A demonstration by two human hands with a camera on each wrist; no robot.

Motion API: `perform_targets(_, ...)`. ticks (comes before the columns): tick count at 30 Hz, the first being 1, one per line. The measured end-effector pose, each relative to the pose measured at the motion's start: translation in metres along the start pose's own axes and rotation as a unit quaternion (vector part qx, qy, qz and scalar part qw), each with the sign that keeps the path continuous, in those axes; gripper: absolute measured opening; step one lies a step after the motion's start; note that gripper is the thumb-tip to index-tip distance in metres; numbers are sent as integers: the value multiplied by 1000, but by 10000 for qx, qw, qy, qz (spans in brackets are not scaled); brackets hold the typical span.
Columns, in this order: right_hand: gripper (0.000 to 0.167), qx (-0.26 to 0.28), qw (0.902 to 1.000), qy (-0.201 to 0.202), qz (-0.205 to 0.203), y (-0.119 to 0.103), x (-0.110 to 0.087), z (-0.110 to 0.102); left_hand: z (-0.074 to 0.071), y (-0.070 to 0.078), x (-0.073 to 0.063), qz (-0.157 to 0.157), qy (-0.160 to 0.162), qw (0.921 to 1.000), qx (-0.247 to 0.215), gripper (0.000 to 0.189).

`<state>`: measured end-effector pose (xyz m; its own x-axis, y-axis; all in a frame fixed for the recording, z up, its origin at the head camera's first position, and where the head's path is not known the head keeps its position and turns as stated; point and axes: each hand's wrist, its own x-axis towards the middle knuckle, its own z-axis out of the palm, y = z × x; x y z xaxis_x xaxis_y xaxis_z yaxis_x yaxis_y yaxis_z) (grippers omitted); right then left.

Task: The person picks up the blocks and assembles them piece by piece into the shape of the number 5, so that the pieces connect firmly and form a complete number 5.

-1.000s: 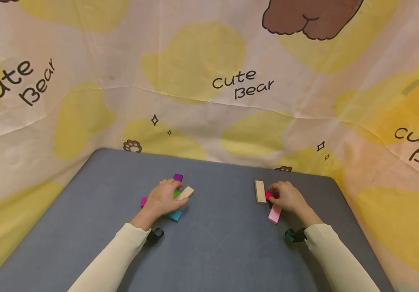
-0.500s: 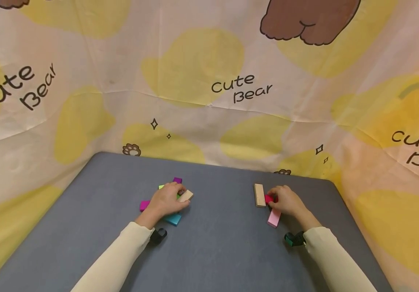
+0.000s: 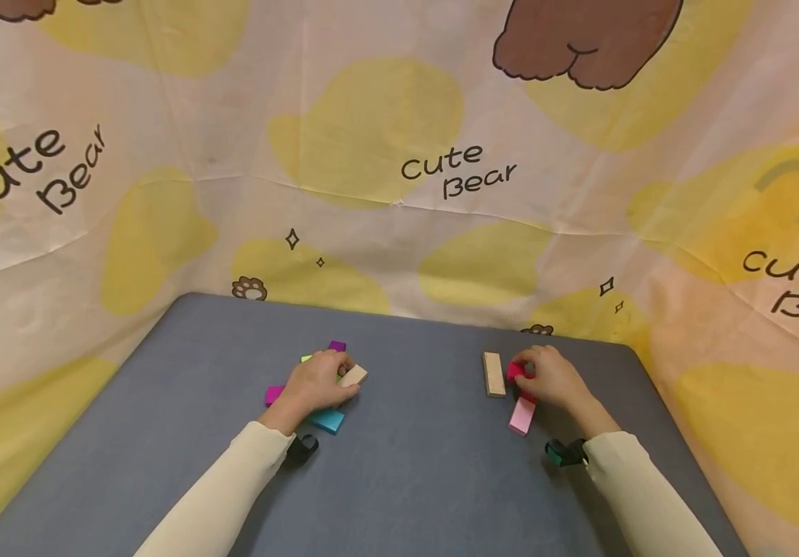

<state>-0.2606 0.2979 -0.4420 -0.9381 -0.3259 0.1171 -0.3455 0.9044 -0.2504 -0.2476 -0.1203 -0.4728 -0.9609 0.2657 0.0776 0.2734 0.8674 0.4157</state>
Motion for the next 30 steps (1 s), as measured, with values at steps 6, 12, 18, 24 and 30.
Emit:
perform_targets(6,25,110,9996,78,-251,-16,13,-1,1,1,0,-58,-32,10000,64,40)
perform_targets(12,26,265,9988,-46,-404,-36,29,4,1,2,0,-123,-62,9999,88,39)
perform_targets(18,26,376,9982,-126,-445,-52,44,16,1,3,1,-197,-94,9997,107,37)
perform_targets(24,26,301,9982,-205,-468,-64,58,32,4,3,4,-181,-53,9997,134,36)
perform_targets(30,25,413,9978,-253,-458,-77,66,45,4,5,3,-123,34,9999,-15,34)
